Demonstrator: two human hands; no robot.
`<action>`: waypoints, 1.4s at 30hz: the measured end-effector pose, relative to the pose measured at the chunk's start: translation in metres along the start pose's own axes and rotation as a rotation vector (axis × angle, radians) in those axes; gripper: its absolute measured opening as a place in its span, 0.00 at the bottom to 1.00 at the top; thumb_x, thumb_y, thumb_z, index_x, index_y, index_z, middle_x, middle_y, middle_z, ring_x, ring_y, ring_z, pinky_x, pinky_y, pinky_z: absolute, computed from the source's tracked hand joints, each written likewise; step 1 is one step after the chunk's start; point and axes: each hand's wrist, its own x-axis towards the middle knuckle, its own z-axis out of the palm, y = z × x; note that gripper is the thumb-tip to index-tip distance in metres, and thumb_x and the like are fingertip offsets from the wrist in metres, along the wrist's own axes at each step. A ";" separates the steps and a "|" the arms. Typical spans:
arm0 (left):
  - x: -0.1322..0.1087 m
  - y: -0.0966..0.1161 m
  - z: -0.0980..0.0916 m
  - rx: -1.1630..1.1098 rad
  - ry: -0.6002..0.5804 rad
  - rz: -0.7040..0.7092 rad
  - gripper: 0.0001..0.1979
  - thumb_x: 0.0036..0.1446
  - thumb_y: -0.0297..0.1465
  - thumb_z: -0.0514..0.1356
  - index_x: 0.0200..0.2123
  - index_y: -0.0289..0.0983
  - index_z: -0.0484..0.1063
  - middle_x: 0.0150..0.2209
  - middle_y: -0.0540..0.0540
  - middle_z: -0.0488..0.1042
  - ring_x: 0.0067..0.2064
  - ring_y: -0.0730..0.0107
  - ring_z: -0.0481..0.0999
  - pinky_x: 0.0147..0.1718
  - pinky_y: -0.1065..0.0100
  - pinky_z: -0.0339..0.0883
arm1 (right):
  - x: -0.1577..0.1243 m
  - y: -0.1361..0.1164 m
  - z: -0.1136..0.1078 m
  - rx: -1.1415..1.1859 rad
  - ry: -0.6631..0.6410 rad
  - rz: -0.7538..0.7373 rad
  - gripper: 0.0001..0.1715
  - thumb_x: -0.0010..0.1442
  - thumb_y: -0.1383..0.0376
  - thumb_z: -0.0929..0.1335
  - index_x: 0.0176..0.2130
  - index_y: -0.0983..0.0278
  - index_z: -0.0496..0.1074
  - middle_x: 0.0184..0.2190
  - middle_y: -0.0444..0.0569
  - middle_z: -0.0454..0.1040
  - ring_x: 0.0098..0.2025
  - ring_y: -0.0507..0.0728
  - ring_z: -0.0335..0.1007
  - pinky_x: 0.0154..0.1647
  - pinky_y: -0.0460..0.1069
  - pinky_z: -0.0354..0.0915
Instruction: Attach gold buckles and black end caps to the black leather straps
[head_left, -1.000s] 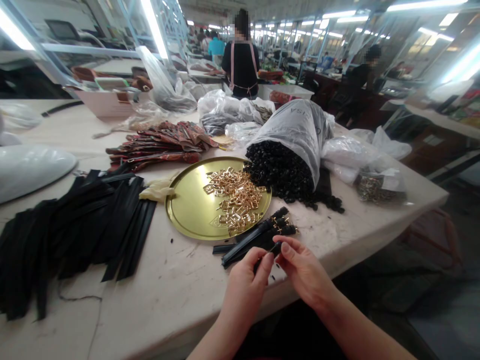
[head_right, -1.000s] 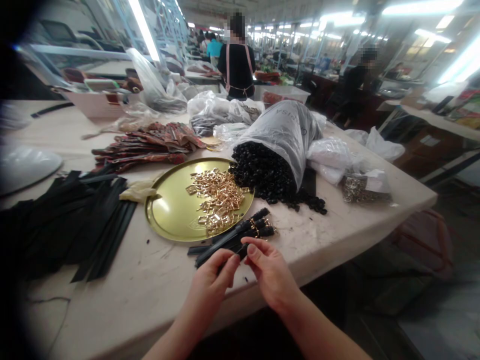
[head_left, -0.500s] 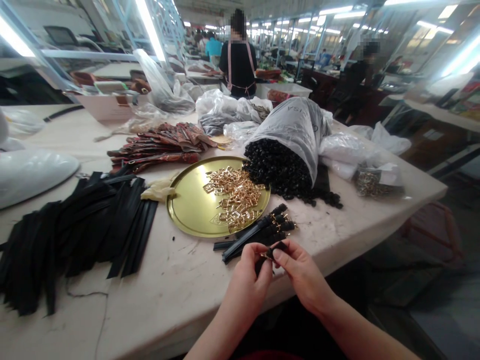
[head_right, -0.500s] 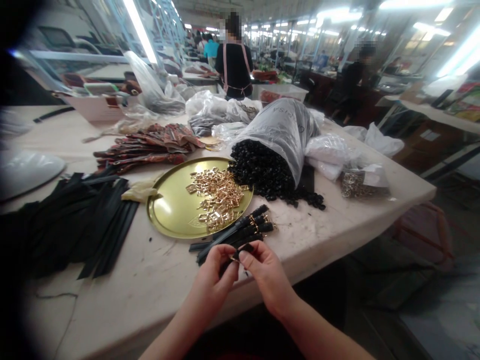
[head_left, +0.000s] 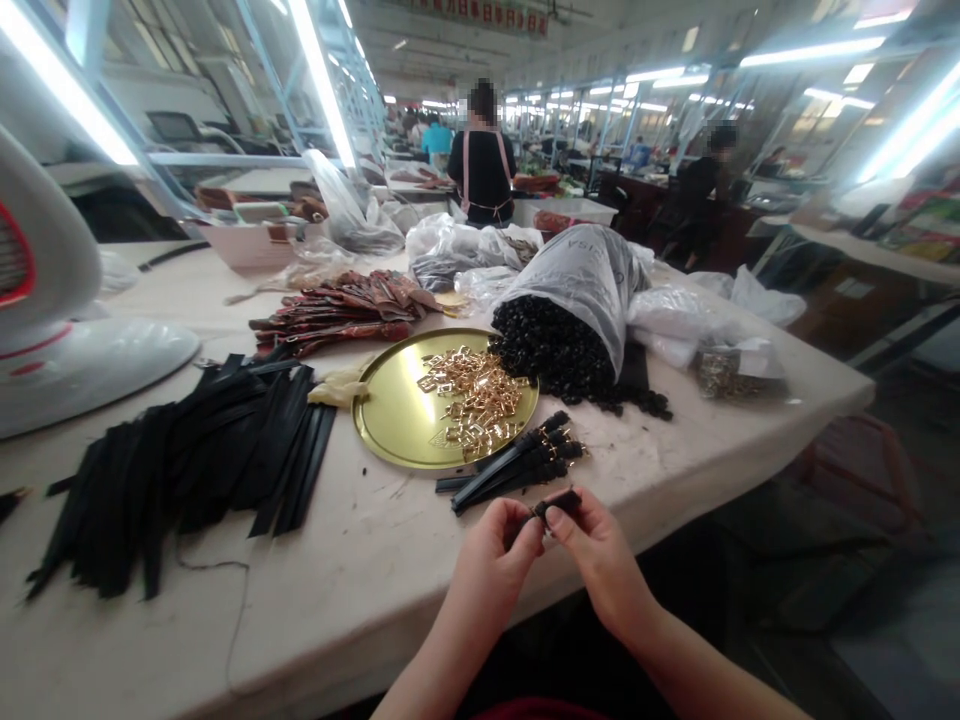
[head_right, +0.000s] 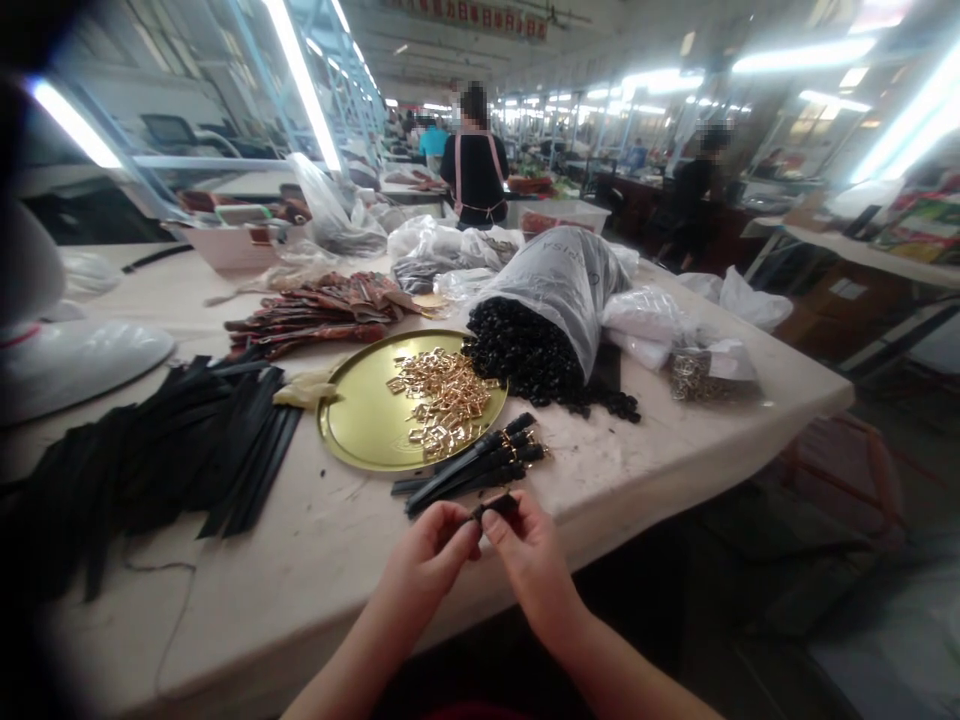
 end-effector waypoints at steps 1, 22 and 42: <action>-0.001 -0.001 0.000 0.028 -0.004 0.032 0.10 0.50 0.37 0.56 0.28 0.36 0.64 0.23 0.50 0.70 0.26 0.71 0.69 0.26 0.71 0.62 | -0.001 0.001 -0.001 -0.022 -0.010 -0.015 0.13 0.53 0.56 0.68 0.34 0.62 0.68 0.28 0.44 0.69 0.33 0.54 0.65 0.35 0.48 0.61; 0.006 -0.012 0.000 -0.091 -0.137 -0.208 0.11 0.51 0.38 0.54 0.26 0.36 0.64 0.17 0.56 0.62 0.16 0.79 0.62 0.13 0.76 0.56 | -0.008 0.006 -0.018 -0.529 -0.073 -0.433 0.06 0.57 0.67 0.64 0.35 0.59 0.70 0.34 0.48 0.66 0.38 0.55 0.64 0.39 0.50 0.62; 0.026 -0.007 -0.015 0.026 -0.443 -0.211 0.11 0.55 0.32 0.52 0.40 0.35 0.68 0.29 0.48 0.73 0.29 0.71 0.71 0.28 0.71 0.63 | 0.042 0.005 -0.042 -0.287 -0.218 0.151 0.13 0.53 0.61 0.68 0.28 0.63 0.59 0.26 0.41 0.62 0.29 0.51 0.60 0.30 0.46 0.58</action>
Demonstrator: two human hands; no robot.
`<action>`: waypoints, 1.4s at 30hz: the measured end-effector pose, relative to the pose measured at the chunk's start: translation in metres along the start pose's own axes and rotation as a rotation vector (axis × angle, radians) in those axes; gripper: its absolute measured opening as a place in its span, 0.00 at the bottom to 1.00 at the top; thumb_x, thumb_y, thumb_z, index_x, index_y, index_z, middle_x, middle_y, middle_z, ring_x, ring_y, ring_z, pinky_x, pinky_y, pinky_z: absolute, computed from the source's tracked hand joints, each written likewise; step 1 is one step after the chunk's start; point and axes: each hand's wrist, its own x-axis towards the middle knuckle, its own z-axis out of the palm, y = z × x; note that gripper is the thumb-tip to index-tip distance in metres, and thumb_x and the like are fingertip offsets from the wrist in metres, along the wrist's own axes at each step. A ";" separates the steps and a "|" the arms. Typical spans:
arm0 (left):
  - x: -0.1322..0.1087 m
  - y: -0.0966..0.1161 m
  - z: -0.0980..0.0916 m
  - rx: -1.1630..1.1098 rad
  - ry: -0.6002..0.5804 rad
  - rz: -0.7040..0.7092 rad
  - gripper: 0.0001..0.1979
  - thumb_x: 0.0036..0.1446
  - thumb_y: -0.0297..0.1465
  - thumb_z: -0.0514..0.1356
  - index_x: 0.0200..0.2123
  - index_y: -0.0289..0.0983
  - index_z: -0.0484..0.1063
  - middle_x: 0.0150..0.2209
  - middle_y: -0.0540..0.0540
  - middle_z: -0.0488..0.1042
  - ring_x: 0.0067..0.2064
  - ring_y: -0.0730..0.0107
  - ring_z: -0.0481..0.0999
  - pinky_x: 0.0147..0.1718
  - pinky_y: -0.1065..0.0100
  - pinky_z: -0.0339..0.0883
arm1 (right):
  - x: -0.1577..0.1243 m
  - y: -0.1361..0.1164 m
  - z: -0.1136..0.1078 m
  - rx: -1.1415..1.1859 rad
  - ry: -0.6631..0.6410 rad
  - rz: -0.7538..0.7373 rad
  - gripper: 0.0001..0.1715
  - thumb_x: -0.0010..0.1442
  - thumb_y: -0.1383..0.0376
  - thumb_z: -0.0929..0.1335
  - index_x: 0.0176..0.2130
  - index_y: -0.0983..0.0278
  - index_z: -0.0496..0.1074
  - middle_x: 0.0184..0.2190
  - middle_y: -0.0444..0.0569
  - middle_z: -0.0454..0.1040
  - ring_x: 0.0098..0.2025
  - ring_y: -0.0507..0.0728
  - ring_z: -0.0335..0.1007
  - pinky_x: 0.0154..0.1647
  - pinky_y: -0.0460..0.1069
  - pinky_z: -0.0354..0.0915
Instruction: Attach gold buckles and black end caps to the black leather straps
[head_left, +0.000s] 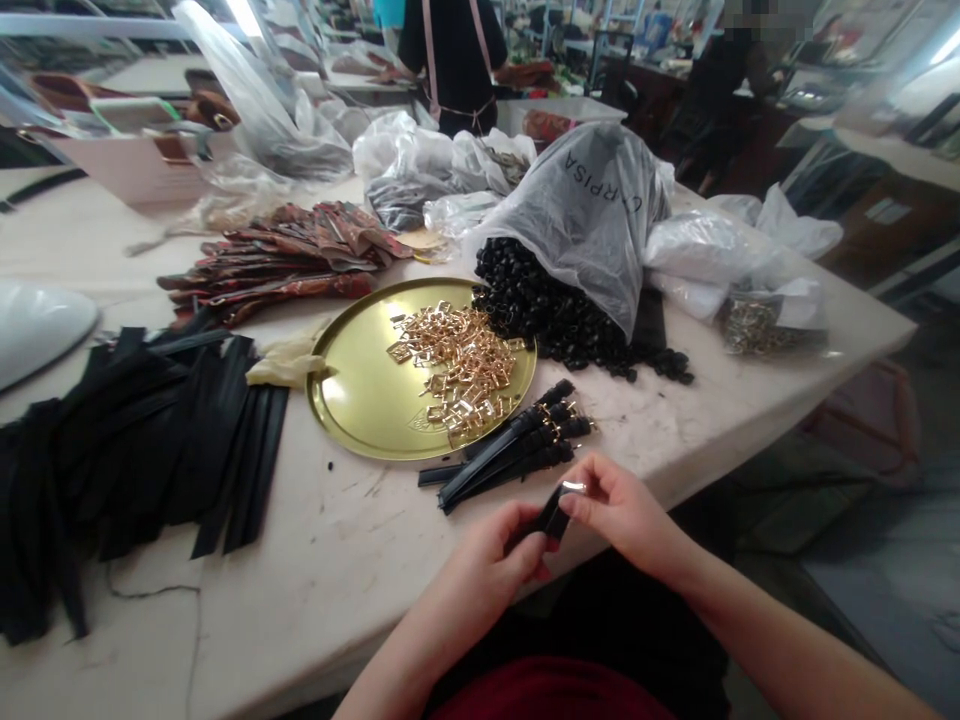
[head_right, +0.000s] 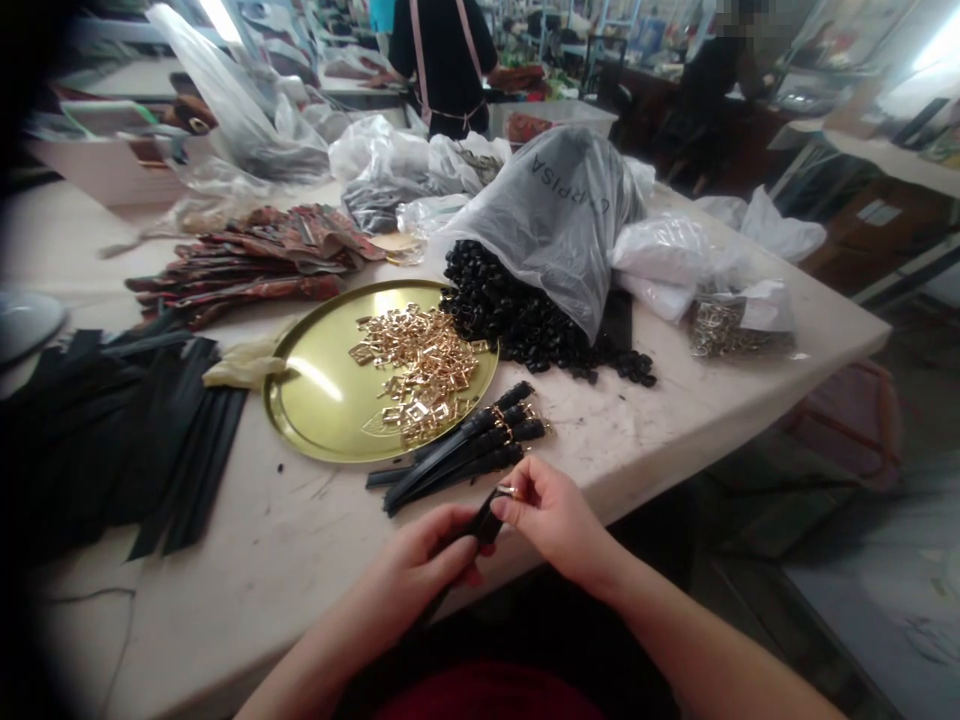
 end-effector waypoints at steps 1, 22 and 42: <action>0.001 -0.002 0.002 -0.032 -0.010 -0.005 0.11 0.54 0.32 0.53 0.41 0.36 0.67 0.30 0.48 0.73 0.29 0.71 0.72 0.28 0.71 0.63 | -0.001 0.001 0.001 -0.041 0.050 -0.007 0.12 0.53 0.61 0.68 0.28 0.63 0.60 0.25 0.41 0.61 0.28 0.50 0.60 0.30 0.46 0.58; -0.020 -0.020 0.023 -0.183 -0.005 -0.154 0.07 0.51 0.33 0.56 0.33 0.34 0.66 0.31 0.46 0.76 0.30 0.71 0.75 0.27 0.71 0.65 | -0.044 0.011 0.022 -0.349 0.264 -0.097 0.05 0.54 0.65 0.65 0.32 0.62 0.62 0.27 0.43 0.66 0.30 0.53 0.63 0.32 0.47 0.61; -0.073 0.001 0.019 -0.462 -0.215 -0.205 0.15 0.51 0.33 0.59 0.42 0.33 0.71 0.37 0.41 0.77 0.37 0.69 0.75 0.37 0.70 0.66 | -0.077 0.002 0.012 0.104 -0.150 0.114 0.12 0.51 0.61 0.69 0.34 0.65 0.65 0.20 0.40 0.67 0.24 0.50 0.62 0.27 0.45 0.58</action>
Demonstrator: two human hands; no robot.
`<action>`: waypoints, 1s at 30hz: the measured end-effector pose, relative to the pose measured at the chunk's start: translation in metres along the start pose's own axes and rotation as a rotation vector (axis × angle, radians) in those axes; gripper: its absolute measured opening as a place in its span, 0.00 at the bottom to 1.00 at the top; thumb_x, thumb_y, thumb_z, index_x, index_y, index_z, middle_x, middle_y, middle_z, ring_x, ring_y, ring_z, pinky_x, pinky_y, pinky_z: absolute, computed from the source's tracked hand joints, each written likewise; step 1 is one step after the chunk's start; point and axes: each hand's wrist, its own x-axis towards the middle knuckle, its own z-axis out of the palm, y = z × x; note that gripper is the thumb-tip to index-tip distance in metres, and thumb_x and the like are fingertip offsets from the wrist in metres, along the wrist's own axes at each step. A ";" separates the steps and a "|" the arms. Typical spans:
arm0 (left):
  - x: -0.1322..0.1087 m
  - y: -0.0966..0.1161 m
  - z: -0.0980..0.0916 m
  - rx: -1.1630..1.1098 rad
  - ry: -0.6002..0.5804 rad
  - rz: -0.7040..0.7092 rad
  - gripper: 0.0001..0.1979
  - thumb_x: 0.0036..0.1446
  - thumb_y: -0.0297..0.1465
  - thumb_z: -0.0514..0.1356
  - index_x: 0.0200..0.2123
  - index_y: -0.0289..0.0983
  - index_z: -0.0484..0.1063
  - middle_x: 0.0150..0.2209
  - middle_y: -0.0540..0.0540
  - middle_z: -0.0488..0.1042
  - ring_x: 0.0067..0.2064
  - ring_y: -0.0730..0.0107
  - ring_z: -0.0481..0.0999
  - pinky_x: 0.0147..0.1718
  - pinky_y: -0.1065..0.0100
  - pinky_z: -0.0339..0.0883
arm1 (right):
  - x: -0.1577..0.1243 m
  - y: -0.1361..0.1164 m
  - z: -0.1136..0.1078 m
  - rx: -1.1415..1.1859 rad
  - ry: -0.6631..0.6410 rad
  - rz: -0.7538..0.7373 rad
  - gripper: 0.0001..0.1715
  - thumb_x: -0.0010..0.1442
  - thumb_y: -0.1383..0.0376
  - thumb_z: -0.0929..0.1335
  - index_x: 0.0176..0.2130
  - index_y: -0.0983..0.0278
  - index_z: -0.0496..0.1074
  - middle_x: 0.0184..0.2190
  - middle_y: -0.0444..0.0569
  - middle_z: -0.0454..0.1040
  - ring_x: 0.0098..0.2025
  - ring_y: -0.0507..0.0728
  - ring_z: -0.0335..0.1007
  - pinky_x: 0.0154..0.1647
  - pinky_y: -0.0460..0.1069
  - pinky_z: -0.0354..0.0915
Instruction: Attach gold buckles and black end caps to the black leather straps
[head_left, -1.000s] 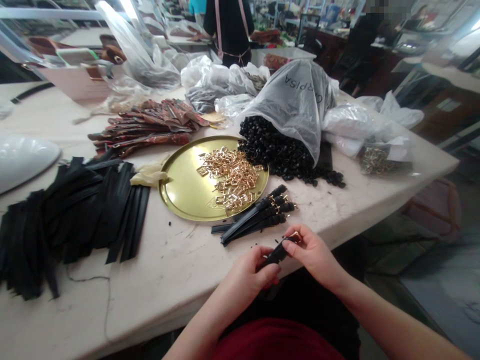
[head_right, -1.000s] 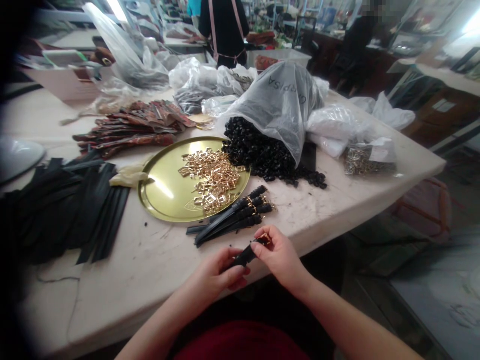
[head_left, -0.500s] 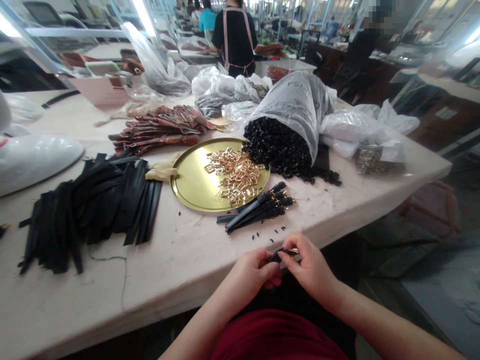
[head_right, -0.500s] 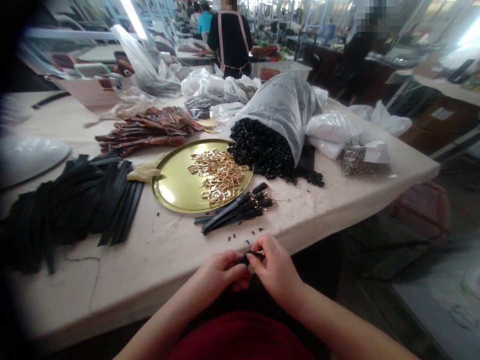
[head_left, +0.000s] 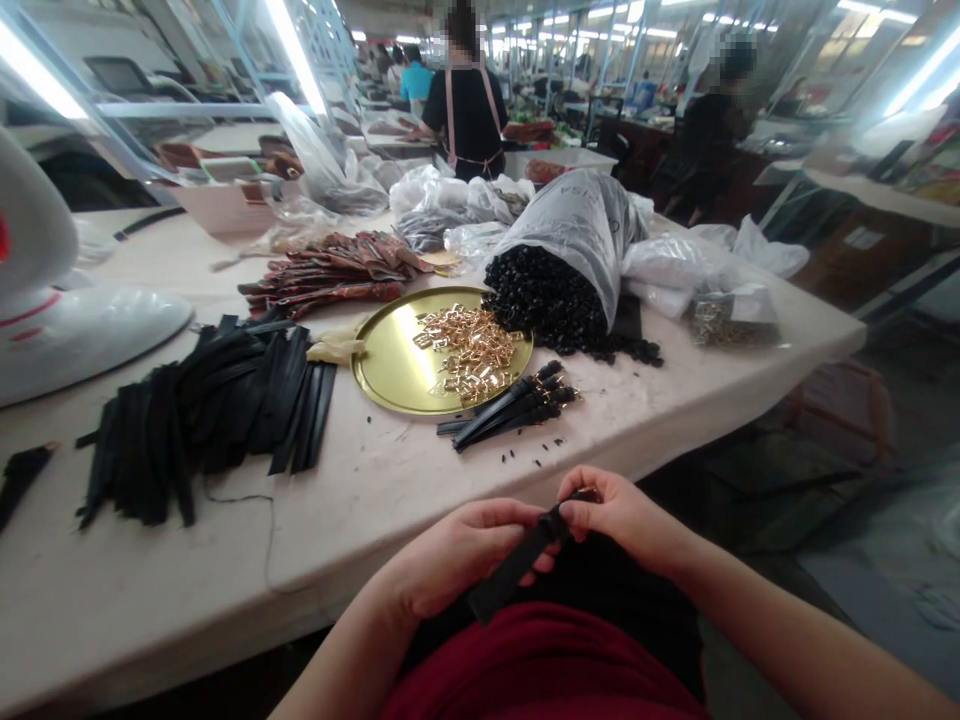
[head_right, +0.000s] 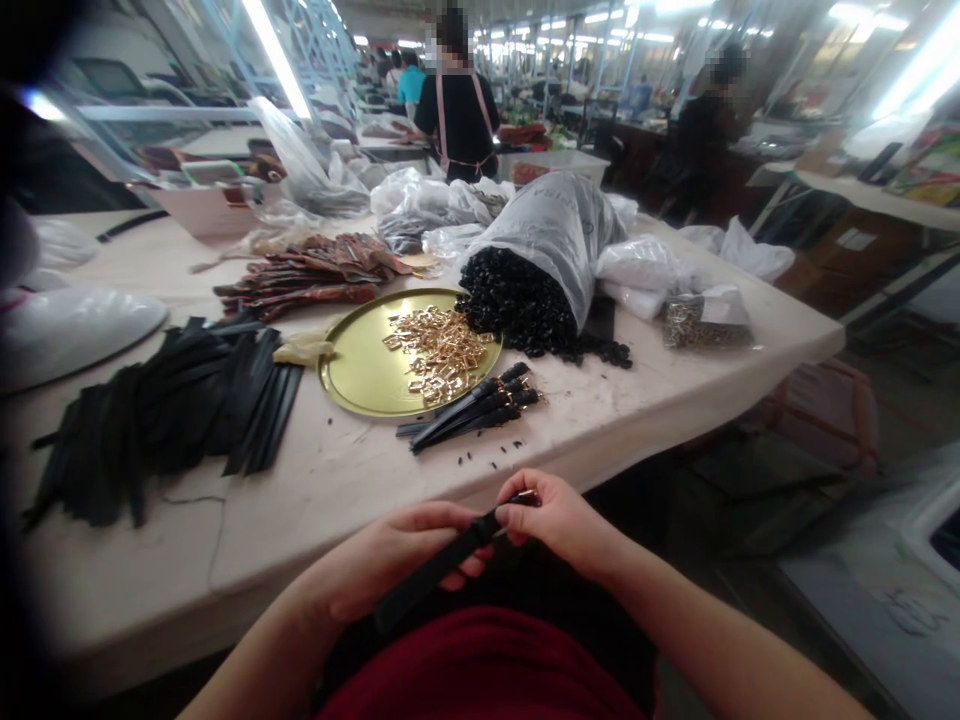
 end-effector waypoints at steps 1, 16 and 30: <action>0.000 -0.003 0.001 -0.005 0.014 0.009 0.14 0.50 0.33 0.60 0.41 0.32 0.71 0.37 0.41 0.77 0.35 0.71 0.75 0.36 0.71 0.66 | -0.002 0.001 0.001 0.031 0.003 -0.006 0.13 0.51 0.61 0.69 0.34 0.65 0.65 0.20 0.40 0.67 0.24 0.49 0.62 0.27 0.45 0.58; 0.014 -0.044 0.026 0.406 0.303 0.363 0.13 0.50 0.34 0.59 0.39 0.35 0.70 0.26 0.50 0.74 0.26 0.72 0.73 0.26 0.71 0.66 | -0.038 0.001 0.015 0.001 0.081 -0.072 0.13 0.50 0.60 0.70 0.32 0.65 0.66 0.18 0.40 0.67 0.22 0.49 0.62 0.26 0.44 0.57; 0.040 -0.026 0.039 0.270 0.304 0.424 0.20 0.47 0.34 0.63 0.43 0.34 0.65 0.30 0.48 0.73 0.27 0.70 0.74 0.28 0.68 0.67 | -0.019 0.012 -0.001 0.435 0.176 -0.094 0.17 0.47 0.59 0.72 0.31 0.66 0.65 0.19 0.40 0.66 0.21 0.48 0.60 0.24 0.44 0.56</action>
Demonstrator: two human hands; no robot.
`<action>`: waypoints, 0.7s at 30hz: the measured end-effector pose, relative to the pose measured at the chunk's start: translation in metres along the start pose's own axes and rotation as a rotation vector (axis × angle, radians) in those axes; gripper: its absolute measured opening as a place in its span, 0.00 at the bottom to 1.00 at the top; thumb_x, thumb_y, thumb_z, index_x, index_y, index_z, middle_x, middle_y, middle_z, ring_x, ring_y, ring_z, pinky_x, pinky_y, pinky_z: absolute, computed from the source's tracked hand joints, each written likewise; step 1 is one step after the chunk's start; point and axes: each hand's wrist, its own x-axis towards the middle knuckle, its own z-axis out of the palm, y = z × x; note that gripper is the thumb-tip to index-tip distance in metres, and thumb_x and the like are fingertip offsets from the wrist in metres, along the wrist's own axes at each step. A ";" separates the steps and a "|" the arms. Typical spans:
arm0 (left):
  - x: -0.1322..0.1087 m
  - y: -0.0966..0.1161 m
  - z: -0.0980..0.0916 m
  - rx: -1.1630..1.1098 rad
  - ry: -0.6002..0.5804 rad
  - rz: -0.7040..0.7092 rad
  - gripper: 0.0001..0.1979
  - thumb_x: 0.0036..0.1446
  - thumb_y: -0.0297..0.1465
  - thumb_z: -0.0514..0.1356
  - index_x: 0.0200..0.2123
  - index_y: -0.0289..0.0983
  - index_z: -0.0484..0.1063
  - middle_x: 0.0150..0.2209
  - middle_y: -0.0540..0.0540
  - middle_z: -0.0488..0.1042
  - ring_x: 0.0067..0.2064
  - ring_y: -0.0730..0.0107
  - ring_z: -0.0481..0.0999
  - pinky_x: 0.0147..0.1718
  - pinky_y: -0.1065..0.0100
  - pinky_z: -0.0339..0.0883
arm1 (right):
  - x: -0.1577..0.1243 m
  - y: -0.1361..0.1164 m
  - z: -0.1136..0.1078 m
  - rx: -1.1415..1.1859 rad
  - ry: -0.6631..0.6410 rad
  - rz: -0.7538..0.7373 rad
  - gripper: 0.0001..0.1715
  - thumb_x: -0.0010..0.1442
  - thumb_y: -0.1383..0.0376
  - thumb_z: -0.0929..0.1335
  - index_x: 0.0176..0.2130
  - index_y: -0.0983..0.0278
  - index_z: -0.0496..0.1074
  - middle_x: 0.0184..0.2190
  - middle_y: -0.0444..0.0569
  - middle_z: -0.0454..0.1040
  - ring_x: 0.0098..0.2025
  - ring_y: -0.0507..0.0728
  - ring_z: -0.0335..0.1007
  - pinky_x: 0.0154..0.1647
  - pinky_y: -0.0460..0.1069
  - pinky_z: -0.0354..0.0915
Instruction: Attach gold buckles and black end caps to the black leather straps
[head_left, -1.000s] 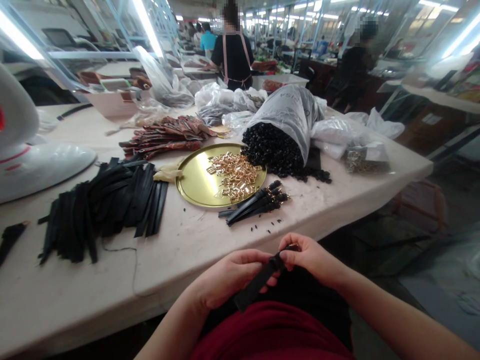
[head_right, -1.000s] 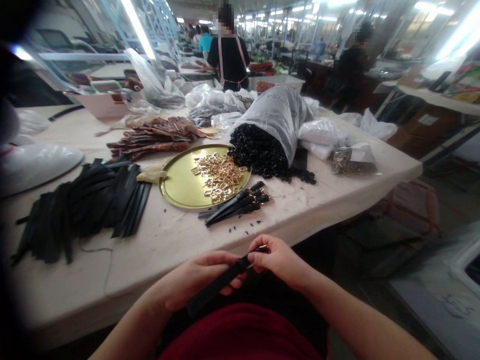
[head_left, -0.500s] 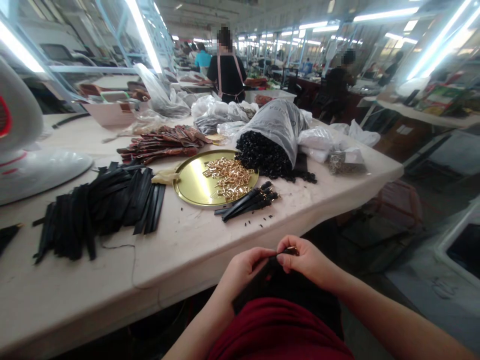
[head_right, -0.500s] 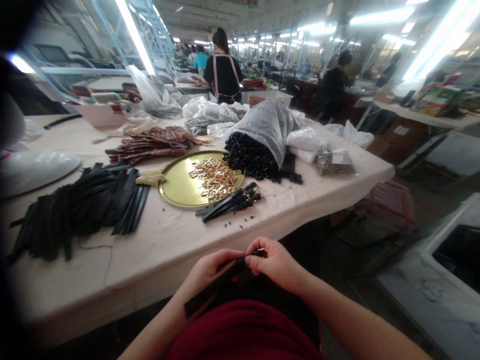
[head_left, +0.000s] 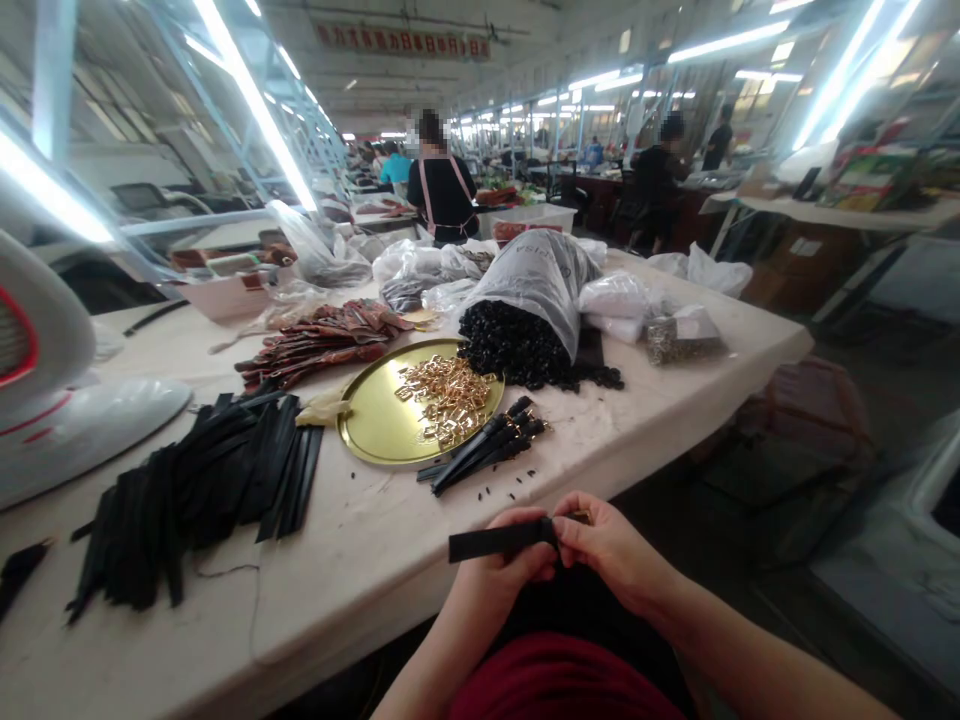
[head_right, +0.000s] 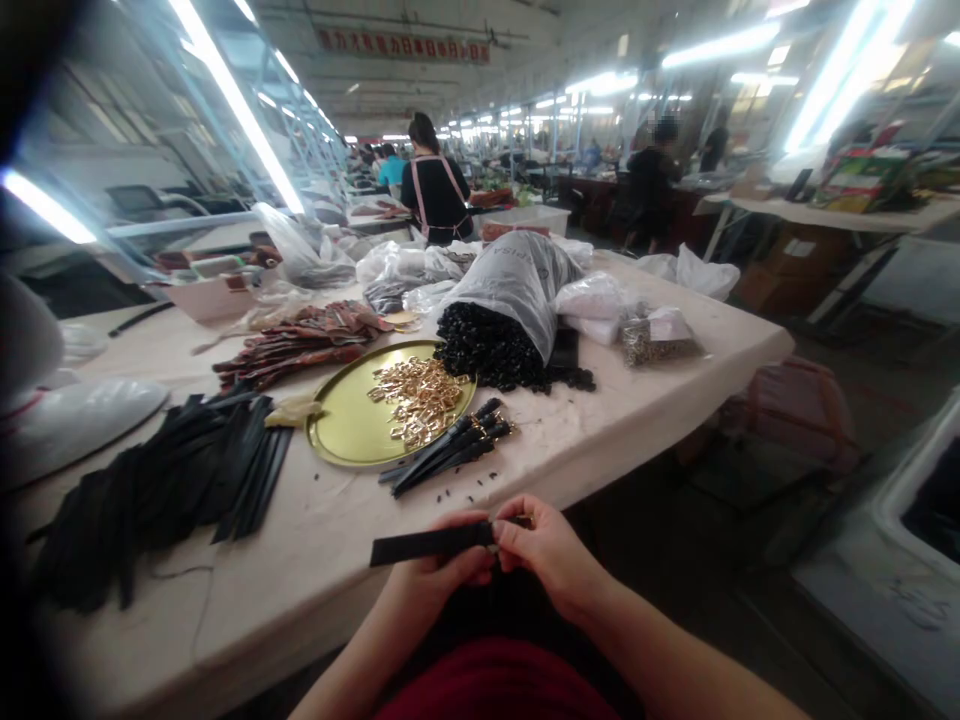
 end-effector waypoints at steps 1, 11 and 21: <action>0.004 -0.001 -0.001 0.066 0.011 0.031 0.18 0.47 0.34 0.62 0.42 0.35 0.66 0.30 0.48 0.73 0.28 0.70 0.73 0.29 0.68 0.67 | 0.003 -0.001 -0.001 -0.001 0.000 0.003 0.17 0.47 0.58 0.72 0.31 0.66 0.65 0.18 0.40 0.66 0.21 0.48 0.60 0.24 0.44 0.55; 0.067 0.024 0.005 0.297 0.042 -0.070 0.17 0.46 0.34 0.62 0.42 0.36 0.70 0.37 0.46 0.75 0.36 0.65 0.73 0.36 0.66 0.67 | 0.049 -0.014 -0.031 0.251 0.031 0.169 0.19 0.45 0.57 0.72 0.32 0.65 0.65 0.19 0.38 0.65 0.20 0.47 0.58 0.24 0.43 0.55; 0.118 0.038 0.014 0.457 0.149 -0.037 0.15 0.45 0.33 0.64 0.40 0.40 0.74 0.38 0.45 0.76 0.41 0.61 0.73 0.42 0.63 0.65 | 0.100 -0.052 -0.063 0.077 -0.094 0.222 0.15 0.50 0.57 0.70 0.33 0.64 0.65 0.20 0.39 0.66 0.22 0.48 0.60 0.27 0.44 0.56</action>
